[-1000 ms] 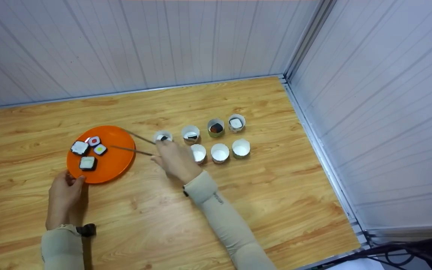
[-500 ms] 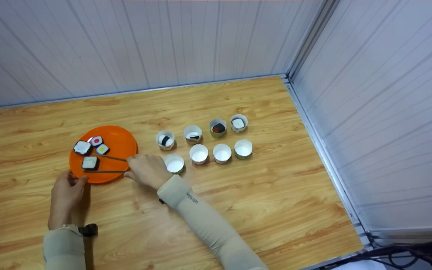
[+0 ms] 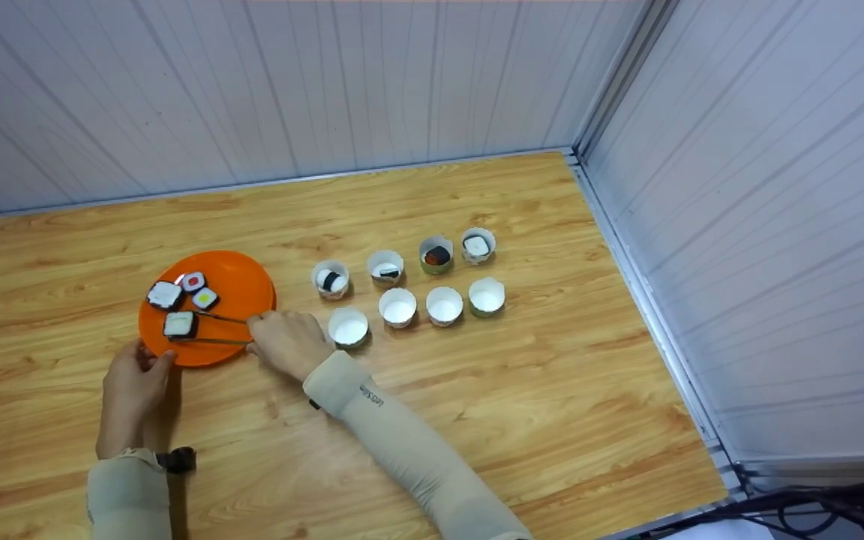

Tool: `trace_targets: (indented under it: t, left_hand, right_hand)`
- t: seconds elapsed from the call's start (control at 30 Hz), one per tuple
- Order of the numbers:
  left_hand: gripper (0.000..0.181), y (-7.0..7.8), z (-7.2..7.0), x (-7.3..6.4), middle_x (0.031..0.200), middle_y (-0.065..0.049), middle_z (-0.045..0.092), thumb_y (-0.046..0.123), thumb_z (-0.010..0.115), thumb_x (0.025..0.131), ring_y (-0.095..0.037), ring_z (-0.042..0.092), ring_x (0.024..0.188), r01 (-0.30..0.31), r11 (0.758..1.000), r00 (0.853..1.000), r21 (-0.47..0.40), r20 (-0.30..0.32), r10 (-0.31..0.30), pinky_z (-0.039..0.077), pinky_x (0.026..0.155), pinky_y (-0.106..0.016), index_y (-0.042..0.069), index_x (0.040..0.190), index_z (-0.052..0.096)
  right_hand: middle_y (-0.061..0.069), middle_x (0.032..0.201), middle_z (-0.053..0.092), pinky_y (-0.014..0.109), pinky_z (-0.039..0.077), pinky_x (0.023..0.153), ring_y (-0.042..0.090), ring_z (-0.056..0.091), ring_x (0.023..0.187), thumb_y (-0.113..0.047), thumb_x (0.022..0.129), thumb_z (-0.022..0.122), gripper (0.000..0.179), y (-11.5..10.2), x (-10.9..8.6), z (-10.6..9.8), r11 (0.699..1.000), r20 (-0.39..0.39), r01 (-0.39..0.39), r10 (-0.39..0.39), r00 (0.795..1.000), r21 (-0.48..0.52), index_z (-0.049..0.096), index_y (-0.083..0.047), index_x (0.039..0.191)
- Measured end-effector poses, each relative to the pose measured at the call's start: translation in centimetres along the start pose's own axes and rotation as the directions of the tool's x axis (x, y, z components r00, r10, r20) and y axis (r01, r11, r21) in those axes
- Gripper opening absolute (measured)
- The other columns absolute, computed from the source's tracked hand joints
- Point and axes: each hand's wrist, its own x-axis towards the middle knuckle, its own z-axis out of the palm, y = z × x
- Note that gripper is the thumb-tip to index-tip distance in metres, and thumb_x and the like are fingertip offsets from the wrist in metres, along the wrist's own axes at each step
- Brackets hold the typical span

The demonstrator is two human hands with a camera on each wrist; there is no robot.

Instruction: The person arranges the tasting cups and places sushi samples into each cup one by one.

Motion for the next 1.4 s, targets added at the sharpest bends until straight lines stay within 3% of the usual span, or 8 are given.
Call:
trace_targets:
  t: [0.27,0.43,0.57,0.73,0.93,1.13,1.4]
  left_hand:
    - [0.033,-0.1,-0.1,0.1,0.115,-0.023,0.057,0.016,0.054,0.103,-0.033,0.055,0.102,0.019,1.0,1.0,-0.004,0.023,-0.018,0.044,0.086,-0.045,-0.008,0.125,0.052]
    - [0.026,0.0,-0.1,0.0,0.105,-0.019,0.057,0.015,0.056,0.101,-0.031,0.055,0.093,-0.001,1.0,1.0,0.021,0.001,0.001,0.043,0.078,-0.041,-0.006,0.116,0.054]
    - [0.023,0.0,-0.1,0.0,0.101,-0.019,0.056,0.014,0.057,0.1,-0.032,0.055,0.091,-0.011,0.999,1.0,0.042,-0.014,0.011,0.042,0.077,-0.041,-0.005,0.113,0.055]
    - [0.023,0.0,0.0,0.1,0.099,-0.015,0.053,0.016,0.055,0.101,-0.028,0.051,0.087,0.015,0.999,1.0,0.035,0.008,-0.015,0.041,0.073,-0.037,-0.003,0.114,0.053]
    - [0.023,0.1,0.0,0.1,0.098,-0.014,0.049,0.016,0.054,0.102,-0.028,0.048,0.087,0.035,0.999,0.999,0.011,0.029,-0.035,0.04,0.071,-0.037,-0.003,0.116,0.051]
    - [0.023,0.2,0.0,0.0,0.098,-0.014,0.05,0.016,0.054,0.102,-0.028,0.048,0.087,0.015,1.0,0.999,0.008,0.042,-0.016,0.039,0.072,-0.037,-0.003,0.115,0.052]
    - [0.026,0.1,-0.1,-0.1,0.103,-0.018,0.053,0.016,0.055,0.102,-0.03,0.052,0.092,0.009,1.0,1.0,0.018,0.016,-0.009,0.041,0.077,-0.039,-0.005,0.116,0.053]
  right_hand:
    - [-0.002,0.097,0.069,0.032,0.05,0.057,0.017,0.065,0.081,-0.042,0.1,0.061,0.034,0.7,-0.5,-0.6,1.0,-0.043,0.011,-0.011,0.999,0.003,0.067,-0.017,0.122]
    - [-0.001,0.099,0.069,0.03,0.05,0.056,0.014,0.063,0.076,-0.041,0.099,0.063,0.038,1.9,-2.3,-2.0,0.999,-0.096,0.03,-0.029,0.995,0.012,0.066,-0.017,0.128]
    - [-0.001,0.103,0.07,0.03,0.05,0.054,0.014,0.064,0.073,-0.041,0.098,0.064,0.038,3.3,-4.7,-3.1,0.999,-0.143,0.043,-0.044,0.989,-0.008,0.065,-0.016,0.127]
    - [0.003,0.106,0.072,0.034,0.053,0.058,0.019,0.068,0.078,-0.039,0.098,0.065,0.039,5.7,-8.3,-4.2,0.998,-0.195,0.038,-0.029,0.98,0.04,0.066,-0.013,0.127]
    - [0.004,0.103,0.072,0.036,0.052,0.06,0.02,0.068,0.08,-0.039,0.098,0.065,0.039,8.9,-12.9,-4.9,0.998,-0.257,0.008,0.006,0.966,0.056,0.065,-0.014,0.128]
    - [0.006,0.095,0.071,0.041,0.052,0.06,0.022,0.067,0.077,-0.031,0.093,0.073,0.039,11.8,-17.4,-5.2,0.998,-0.304,-0.038,0.051,0.951,0.049,0.065,-0.013,0.128]
    - [0.006,0.094,0.07,0.037,0.048,0.052,0.019,0.063,0.069,-0.031,0.093,0.074,0.05,13.1,-20.2,-5.1,0.995,-0.281,-0.094,0.097,0.955,0.025,0.061,-0.018,0.139]
